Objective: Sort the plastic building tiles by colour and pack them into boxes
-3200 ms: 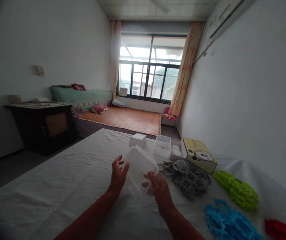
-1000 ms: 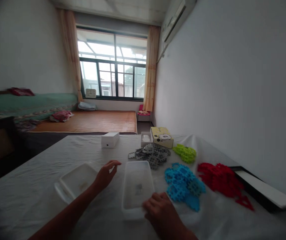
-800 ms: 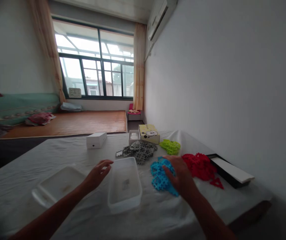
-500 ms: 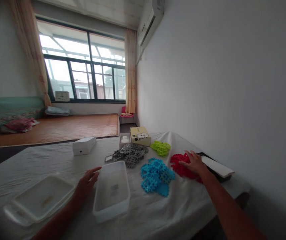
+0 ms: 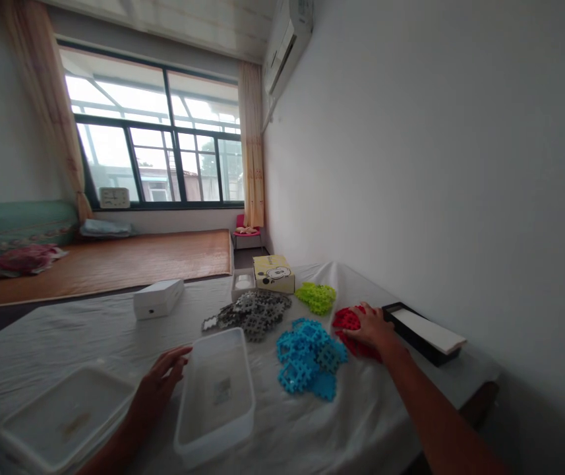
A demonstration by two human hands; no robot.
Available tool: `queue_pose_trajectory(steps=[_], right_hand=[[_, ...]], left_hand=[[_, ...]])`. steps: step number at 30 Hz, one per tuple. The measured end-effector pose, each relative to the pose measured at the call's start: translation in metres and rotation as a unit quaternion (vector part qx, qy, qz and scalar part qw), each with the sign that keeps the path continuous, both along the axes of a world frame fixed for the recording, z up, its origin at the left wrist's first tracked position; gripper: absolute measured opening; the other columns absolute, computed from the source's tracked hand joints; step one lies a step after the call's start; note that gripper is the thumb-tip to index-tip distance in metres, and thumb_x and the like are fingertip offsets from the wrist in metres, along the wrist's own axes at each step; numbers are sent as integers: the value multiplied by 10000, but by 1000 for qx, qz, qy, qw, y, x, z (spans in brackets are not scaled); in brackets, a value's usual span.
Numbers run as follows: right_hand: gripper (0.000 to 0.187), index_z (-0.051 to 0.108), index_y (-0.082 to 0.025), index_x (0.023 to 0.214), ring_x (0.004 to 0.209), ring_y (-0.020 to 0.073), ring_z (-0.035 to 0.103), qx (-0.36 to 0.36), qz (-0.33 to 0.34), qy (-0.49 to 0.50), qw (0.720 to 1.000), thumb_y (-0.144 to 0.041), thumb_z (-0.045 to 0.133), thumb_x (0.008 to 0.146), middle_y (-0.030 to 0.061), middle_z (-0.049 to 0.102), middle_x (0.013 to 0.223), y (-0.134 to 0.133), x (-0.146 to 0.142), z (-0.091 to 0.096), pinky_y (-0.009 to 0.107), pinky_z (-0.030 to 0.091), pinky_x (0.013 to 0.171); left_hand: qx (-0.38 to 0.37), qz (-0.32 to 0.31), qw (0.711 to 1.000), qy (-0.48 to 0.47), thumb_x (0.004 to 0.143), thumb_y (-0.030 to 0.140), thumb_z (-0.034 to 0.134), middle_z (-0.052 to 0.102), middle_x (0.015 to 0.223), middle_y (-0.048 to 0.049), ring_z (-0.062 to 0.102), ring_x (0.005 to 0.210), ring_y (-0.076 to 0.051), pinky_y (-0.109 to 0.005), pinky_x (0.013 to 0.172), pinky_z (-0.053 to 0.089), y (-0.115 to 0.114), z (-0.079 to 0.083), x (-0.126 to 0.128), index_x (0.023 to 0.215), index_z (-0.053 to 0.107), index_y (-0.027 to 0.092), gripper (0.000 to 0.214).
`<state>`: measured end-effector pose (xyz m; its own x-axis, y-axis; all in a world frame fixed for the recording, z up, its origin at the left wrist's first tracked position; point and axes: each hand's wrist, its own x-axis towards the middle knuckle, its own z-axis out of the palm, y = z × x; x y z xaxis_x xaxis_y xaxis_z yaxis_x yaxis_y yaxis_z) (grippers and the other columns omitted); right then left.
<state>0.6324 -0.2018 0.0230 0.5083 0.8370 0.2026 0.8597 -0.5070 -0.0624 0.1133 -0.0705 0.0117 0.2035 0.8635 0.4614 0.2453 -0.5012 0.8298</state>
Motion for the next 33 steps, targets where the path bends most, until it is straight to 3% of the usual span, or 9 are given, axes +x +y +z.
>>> queue_pose_trajectory(steps=[6, 11, 15, 24, 26, 29, 31, 33], right_hand=[[676, 441, -313, 1347, 1179, 380, 406, -3, 20, -38, 999, -563, 542, 727, 99, 349, 1442, 4, 7, 0, 481, 433, 822], [532, 449, -324, 1336, 1121, 338, 437, 39, 26, -94, 994, -456, 461, 822, 86, 430, 1388, 1, -3, -8, 435, 441, 772], [446, 484, -307, 1309, 1014, 268, 497, 72, 48, -134, 987, -348, 445, 866, 79, 528, 1289, -2, -4, -9, 390, 420, 820], [523, 488, -273, 1307, 949, 205, 592, 107, 112, -158, 975, -67, 398, 834, 67, 632, 1154, 1, 17, -6, 342, 428, 895], [517, 510, -250, 1289, 954, 206, 604, 130, 113, -137, 975, -66, 393, 820, 70, 640, 1149, 0, 21, 2, 347, 447, 898], [511, 520, -227, 1283, 960, 206, 620, 181, 111, -71, 975, -96, 400, 804, 73, 647, 1155, -3, 17, 26, 346, 471, 906], [505, 501, -232, 1307, 977, 211, 623, 212, 126, -16, 969, -134, 389, 824, 70, 646, 1167, 0, -3, 49, 351, 477, 920], [487, 467, -238, 1341, 1020, 222, 612, 232, 175, 40, 956, -196, 367, 866, 66, 635, 1195, 7, -41, 69, 369, 477, 932]], left_hand=[[1, 0, 1000, 4, 778, 499, 538, 620, 1054, -69, 662, 819, -198, -281, 602, 592, -2, 2, -1, 975, 675, 217, 370], [10, 1, 1000, 10, 786, 490, 530, 615, 1049, -66, 657, 810, -192, -275, 591, 588, -1, 0, -2, 976, 672, 225, 355], [9, -4, 1000, 17, 800, 484, 518, 607, 1060, -65, 652, 819, -189, -276, 602, 588, 0, -2, -2, 990, 665, 230, 350], [7, -6, 1000, 21, 812, 471, 501, 594, 1068, -69, 644, 811, -183, -264, 584, 582, -4, 1, -2, 1003, 650, 223, 346], [6, -8, 1000, 18, 812, 468, 499, 594, 1069, -69, 644, 806, -181, -265, 580, 583, -4, 1, -1, 1004, 647, 222, 346], [6, -9, 1000, 13, 811, 466, 494, 596, 1065, -71, 641, 804, -180, -271, 585, 585, -5, 2, 0, 1001, 647, 218, 348], [8, -10, 1000, 14, 821, 455, 482, 594, 1064, -76, 637, 806, -176, -273, 591, 583, -6, 2, 2, 1004, 645, 211, 345], [14, -15, 1000, 16, 840, 429, 464, 586, 1069, -81, 632, 807, -168, -271, 597, 577, -9, 1, 4, 1018, 638, 202, 337]])
